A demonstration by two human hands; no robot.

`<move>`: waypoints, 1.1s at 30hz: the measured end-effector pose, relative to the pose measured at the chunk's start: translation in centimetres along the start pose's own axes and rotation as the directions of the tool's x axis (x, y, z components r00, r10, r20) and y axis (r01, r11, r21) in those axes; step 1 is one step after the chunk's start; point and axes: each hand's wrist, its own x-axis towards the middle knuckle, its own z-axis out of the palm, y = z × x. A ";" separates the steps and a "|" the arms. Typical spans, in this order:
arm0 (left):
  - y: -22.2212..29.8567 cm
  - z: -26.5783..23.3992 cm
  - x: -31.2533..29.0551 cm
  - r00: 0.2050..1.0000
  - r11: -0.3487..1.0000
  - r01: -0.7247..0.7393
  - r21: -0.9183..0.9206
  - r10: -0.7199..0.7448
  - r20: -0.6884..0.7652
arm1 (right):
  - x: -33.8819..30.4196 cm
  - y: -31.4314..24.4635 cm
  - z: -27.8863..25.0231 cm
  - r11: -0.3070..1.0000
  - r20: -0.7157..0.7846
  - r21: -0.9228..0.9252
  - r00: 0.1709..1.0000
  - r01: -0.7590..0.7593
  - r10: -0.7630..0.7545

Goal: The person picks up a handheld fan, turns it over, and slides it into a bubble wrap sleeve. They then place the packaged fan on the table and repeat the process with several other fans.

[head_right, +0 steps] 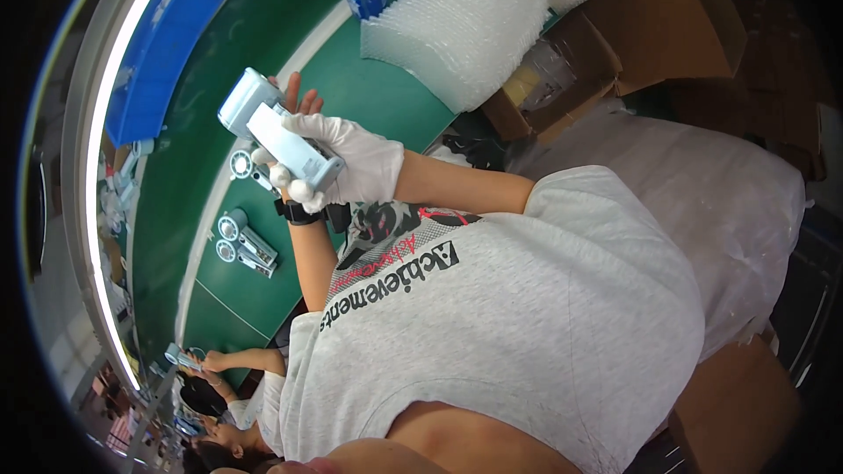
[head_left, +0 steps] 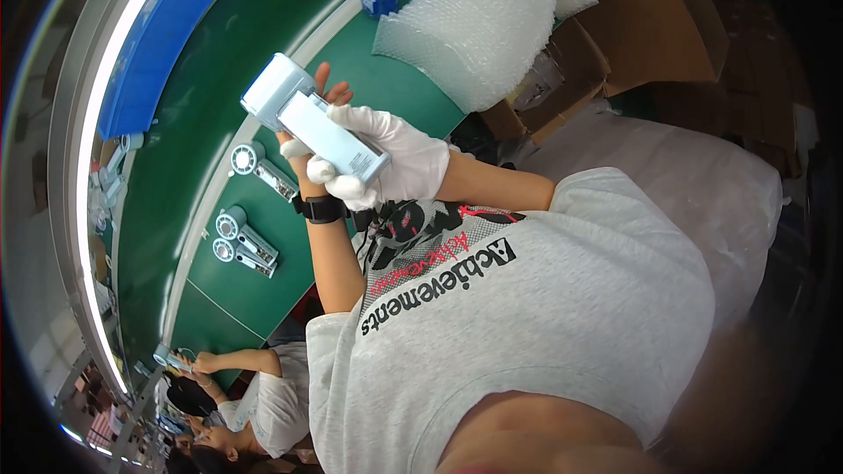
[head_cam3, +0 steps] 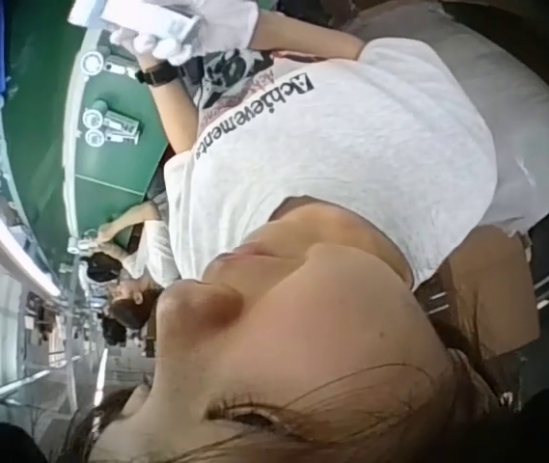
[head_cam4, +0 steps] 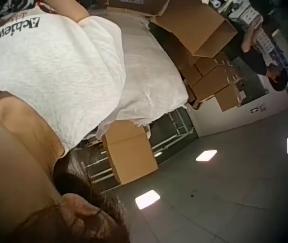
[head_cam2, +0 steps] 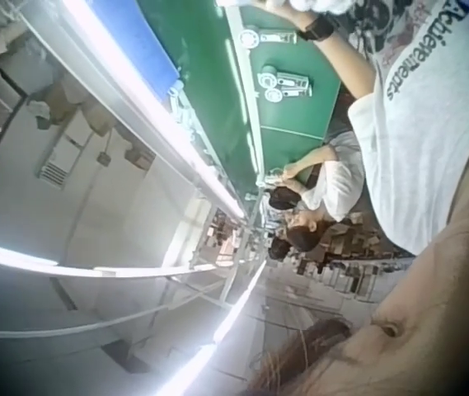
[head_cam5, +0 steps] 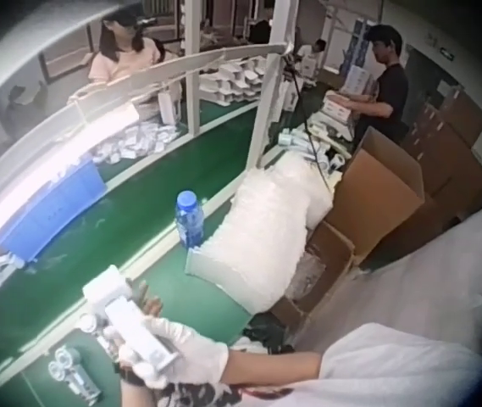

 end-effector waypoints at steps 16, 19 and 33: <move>-15.2 -2.0 2.5 0.688 -0.447 -0.718 0.533 -0.570 0.448 | -2.7 -1.2 2.6 0.451 -0.118 -0.825 0.677 0.341 -0.726; -14.9 -4.0 1.4 0.705 -0.498 -0.682 0.536 -0.641 0.302 | -3.4 -1.5 3.6 0.269 -0.084 -0.937 0.603 0.225 -0.794; -6.4 -9.4 -4.6 0.889 -0.534 -0.457 0.711 -0.294 0.351 | -3.5 -2.2 2.9 0.943 0.173 0.042 0.927 0.331 -0.334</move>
